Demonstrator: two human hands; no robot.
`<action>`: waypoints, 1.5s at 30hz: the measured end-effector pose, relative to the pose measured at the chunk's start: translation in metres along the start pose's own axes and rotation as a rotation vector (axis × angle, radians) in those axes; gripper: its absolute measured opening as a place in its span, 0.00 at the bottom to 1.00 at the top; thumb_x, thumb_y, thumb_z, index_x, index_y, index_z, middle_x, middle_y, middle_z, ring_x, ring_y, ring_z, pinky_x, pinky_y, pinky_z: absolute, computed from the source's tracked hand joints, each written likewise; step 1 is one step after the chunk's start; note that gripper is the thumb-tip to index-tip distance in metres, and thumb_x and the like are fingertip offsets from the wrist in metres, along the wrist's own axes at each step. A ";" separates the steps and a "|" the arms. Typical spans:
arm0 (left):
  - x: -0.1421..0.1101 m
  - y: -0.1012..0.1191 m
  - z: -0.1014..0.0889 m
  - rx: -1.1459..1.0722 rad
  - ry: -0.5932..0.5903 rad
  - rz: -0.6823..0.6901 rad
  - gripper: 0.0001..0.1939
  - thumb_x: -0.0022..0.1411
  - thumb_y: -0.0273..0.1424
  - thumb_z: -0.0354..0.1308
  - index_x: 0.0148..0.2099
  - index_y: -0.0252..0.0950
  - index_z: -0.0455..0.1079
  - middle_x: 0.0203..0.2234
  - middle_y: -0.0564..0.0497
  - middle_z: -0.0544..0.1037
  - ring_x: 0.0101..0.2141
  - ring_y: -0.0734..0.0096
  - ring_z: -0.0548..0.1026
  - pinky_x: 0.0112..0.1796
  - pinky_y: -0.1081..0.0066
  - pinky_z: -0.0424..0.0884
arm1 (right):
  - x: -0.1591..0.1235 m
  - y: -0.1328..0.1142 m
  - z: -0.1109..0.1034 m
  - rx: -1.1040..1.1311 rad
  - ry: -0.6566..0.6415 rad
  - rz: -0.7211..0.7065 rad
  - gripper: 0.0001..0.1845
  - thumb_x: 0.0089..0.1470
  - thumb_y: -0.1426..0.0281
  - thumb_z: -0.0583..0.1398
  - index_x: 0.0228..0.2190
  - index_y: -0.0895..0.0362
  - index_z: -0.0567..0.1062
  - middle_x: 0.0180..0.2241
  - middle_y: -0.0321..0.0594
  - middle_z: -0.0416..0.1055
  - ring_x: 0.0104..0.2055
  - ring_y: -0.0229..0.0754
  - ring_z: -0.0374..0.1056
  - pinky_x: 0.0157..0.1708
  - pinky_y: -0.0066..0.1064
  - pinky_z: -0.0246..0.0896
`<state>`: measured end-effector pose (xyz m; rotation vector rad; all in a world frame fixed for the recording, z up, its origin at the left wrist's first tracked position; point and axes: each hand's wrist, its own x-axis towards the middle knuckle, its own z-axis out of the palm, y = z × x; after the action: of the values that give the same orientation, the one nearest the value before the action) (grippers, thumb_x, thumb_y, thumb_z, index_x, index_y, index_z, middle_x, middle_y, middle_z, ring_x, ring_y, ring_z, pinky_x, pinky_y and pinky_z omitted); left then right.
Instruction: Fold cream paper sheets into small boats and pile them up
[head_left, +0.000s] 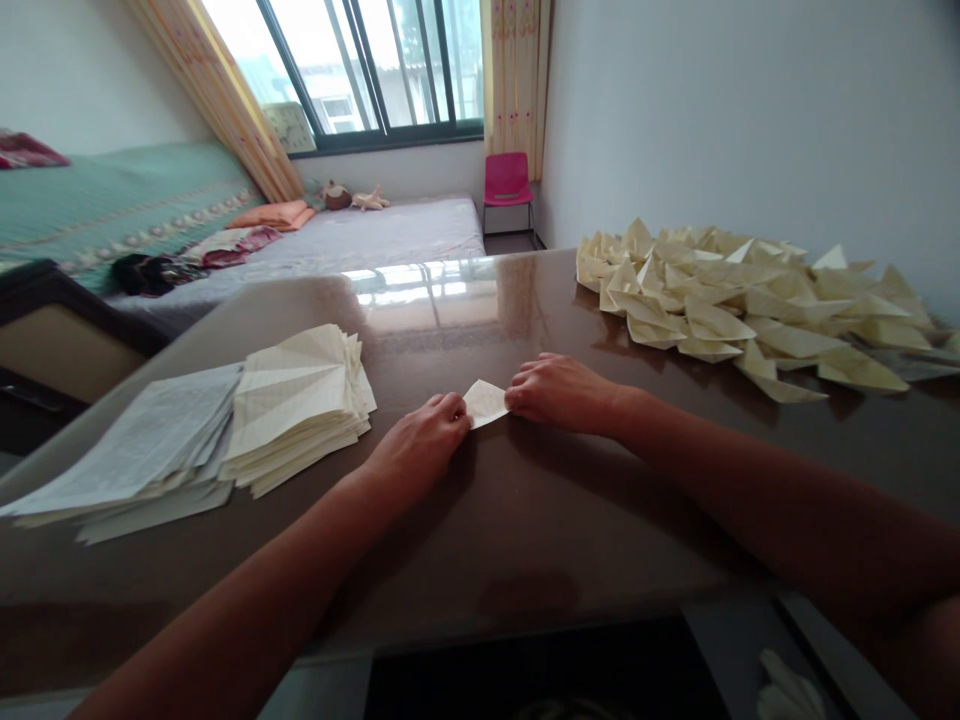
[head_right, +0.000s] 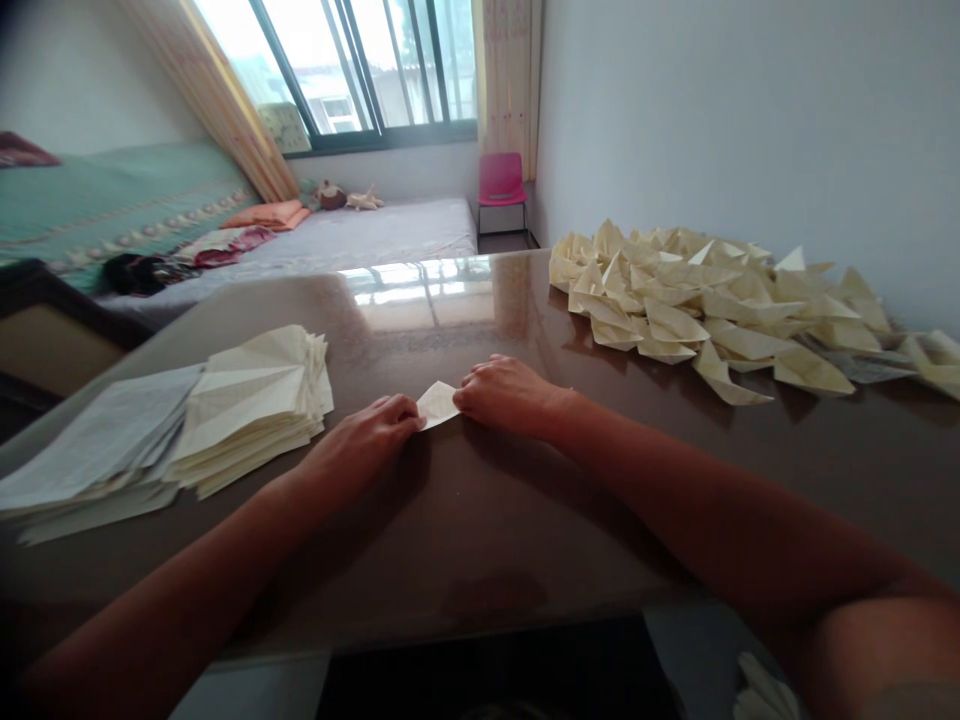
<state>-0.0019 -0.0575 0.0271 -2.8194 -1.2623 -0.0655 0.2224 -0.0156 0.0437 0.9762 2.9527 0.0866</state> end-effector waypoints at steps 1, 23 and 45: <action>0.000 -0.002 0.001 -0.026 0.006 0.000 0.13 0.66 0.26 0.46 0.42 0.36 0.72 0.39 0.45 0.72 0.39 0.66 0.71 0.40 0.67 0.69 | -0.001 0.003 0.000 0.041 0.001 0.016 0.13 0.59 0.69 0.53 0.29 0.56 0.77 0.32 0.43 0.76 0.37 0.43 0.69 0.34 0.30 0.51; 0.012 -0.018 0.019 -0.165 0.079 -0.269 0.18 0.65 0.35 0.45 0.54 0.44 0.66 0.43 0.50 0.72 0.36 0.66 0.75 0.39 0.68 0.68 | 0.011 0.010 0.028 0.263 0.060 0.301 0.11 0.58 0.63 0.54 0.33 0.57 0.73 0.36 0.42 0.73 0.36 0.40 0.67 0.34 0.27 0.53; 0.010 0.008 0.015 0.067 0.050 0.048 0.17 0.67 0.28 0.48 0.57 0.41 0.63 0.43 0.47 0.70 0.45 0.64 0.66 0.44 0.66 0.68 | 0.000 -0.029 0.008 -0.047 0.076 0.103 0.10 0.60 0.71 0.54 0.39 0.58 0.74 0.43 0.48 0.69 0.46 0.47 0.63 0.39 0.34 0.54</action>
<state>0.0110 -0.0548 0.0124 -2.7718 -1.1632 -0.0886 0.2052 -0.0384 0.0341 1.1439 2.9512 0.1996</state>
